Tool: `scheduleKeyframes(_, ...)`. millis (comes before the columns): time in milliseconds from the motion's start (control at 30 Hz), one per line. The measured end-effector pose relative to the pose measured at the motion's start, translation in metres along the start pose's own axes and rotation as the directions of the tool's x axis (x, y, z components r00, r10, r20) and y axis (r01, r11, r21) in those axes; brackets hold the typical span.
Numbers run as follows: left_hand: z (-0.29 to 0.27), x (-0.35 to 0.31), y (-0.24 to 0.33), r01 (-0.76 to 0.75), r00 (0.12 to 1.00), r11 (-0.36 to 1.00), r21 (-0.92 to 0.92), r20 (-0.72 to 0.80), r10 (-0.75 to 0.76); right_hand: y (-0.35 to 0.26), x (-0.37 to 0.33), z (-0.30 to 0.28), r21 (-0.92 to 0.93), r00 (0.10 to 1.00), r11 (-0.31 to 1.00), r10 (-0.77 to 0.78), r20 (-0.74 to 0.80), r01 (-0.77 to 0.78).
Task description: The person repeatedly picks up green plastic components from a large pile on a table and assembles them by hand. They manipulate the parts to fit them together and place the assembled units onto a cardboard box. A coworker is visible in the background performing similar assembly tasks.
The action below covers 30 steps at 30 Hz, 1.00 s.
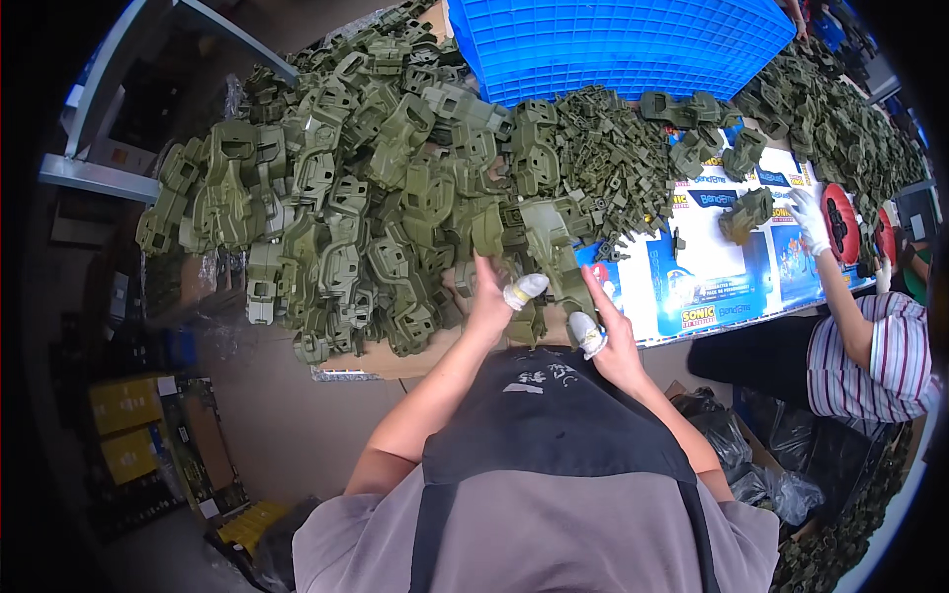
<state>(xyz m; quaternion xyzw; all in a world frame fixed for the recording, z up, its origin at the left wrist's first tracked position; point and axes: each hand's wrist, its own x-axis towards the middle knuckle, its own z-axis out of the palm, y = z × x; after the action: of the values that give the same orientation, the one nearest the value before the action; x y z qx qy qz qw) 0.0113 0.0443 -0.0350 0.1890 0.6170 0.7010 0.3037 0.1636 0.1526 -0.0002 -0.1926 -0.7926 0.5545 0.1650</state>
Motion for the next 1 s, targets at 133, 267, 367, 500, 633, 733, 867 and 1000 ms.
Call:
scheduleKeyframes(133,0.003,-0.004,0.001,0.027,0.999,0.999,0.036,0.035,-0.028,-0.006,0.000,0.005,0.007,0.996,1.000,-0.030,-0.090,0.031)
scheduleKeyframes(267,0.008,-0.007,-0.006,-0.078,0.997,0.997,0.023,0.006,0.078,-0.005,-0.002,0.009,-0.060,0.996,0.995,-0.083,-0.030,0.082)
scheduleKeyframes(367,0.015,-0.007,0.003,-0.064,0.998,0.993,-0.098,-0.020,0.062,-0.008,-0.004,0.007,-0.099,0.995,0.994,-0.041,0.095,0.051)
scheduleKeyframes(500,0.002,-0.008,0.008,0.085,0.994,0.987,-0.138,-0.062,-0.094,0.001,0.003,-0.005,0.137,0.954,0.989,-0.089,0.287,0.052)
scheduleKeyframes(633,-0.004,-0.010,-0.004,0.104,0.993,0.955,-0.277,-0.027,-0.116,0.022,0.003,0.004,0.761,0.905,0.492,0.268,0.330,-0.423)
scheduleKeyframes(733,0.004,-0.011,-0.002,0.106,0.981,0.885,-0.454,-0.099,-0.168,0.036,0.002,0.005,0.720,0.799,0.362,0.383,0.464,-0.592)
scheduleKeyframes(867,-0.016,-0.012,0.030,-0.288,0.941,0.957,-0.025,-0.196,0.277,0.026,0.012,-0.027,0.295,0.906,0.874,0.298,0.300,-0.386)
scheduleKeyframes(1000,0.015,-0.021,0.097,-0.602,0.798,0.179,0.778,0.581,0.159,0.007,0.013,-0.036,-0.180,0.949,0.982,0.006,0.315,0.053)
